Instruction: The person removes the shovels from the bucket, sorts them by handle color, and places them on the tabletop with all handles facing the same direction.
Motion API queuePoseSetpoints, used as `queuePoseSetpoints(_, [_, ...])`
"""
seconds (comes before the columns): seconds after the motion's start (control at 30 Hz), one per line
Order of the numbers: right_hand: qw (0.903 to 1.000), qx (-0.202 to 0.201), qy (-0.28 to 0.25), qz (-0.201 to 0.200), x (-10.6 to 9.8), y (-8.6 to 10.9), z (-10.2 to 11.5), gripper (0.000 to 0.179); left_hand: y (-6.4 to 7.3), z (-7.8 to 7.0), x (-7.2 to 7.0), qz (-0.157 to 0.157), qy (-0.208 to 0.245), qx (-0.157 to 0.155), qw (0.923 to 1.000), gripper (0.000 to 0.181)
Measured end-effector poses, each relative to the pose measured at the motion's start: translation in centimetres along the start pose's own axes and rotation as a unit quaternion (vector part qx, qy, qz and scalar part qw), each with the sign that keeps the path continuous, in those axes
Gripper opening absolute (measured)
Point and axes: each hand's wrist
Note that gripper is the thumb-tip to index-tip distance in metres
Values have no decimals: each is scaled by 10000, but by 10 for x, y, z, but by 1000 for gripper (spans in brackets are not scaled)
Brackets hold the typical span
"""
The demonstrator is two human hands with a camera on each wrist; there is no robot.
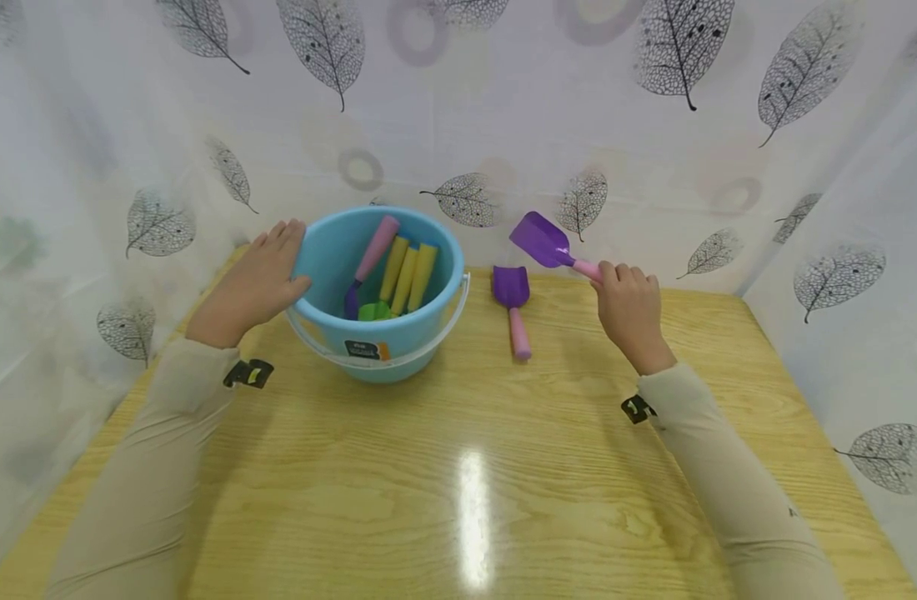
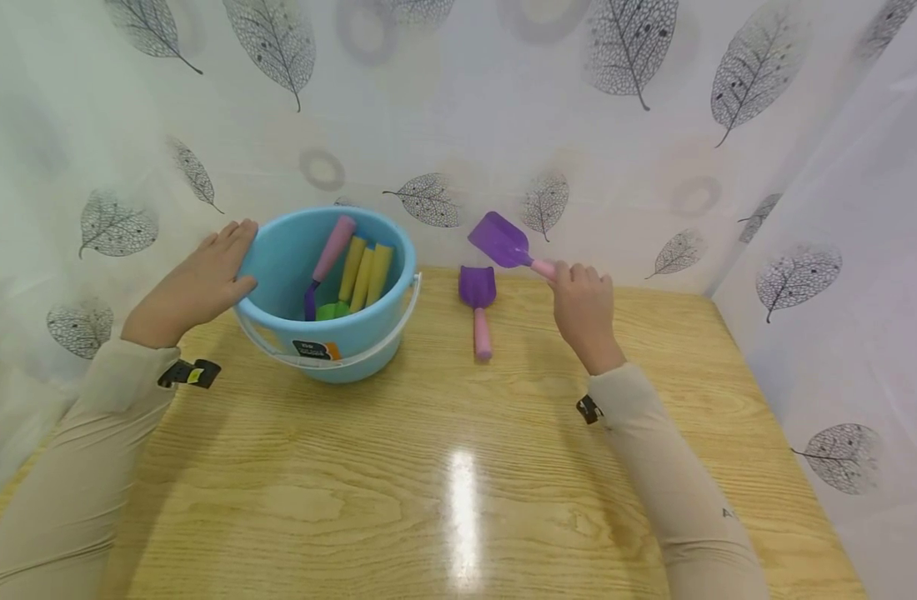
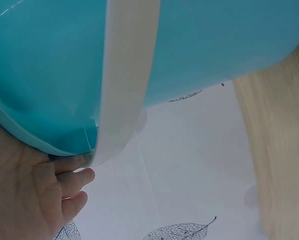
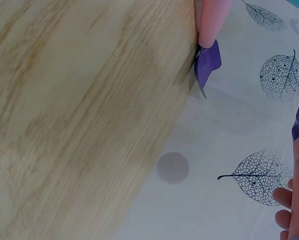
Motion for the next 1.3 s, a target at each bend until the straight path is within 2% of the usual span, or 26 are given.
queuePoseSetpoints(0.3, [9999,108,54,104,11,6,-8,22,-1,2,1,-88,6,29,10000,72])
queuePoseSetpoints(0.7, [9993,184,162,274,24,13,-17,23,-1,1,1,-28,27,-7,10000,72])
queuePoseSetpoints(1.3, [9930,506,92,1063,32,18,-23,25,0,0,1,-25,22,-23,10000,71])
Point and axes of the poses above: each hand's wrist, its own y-axis away from the middle knuckle, its own x-axis out of the palm, z = x × y, and after that the axes turned 11 degrees about z, right-handed
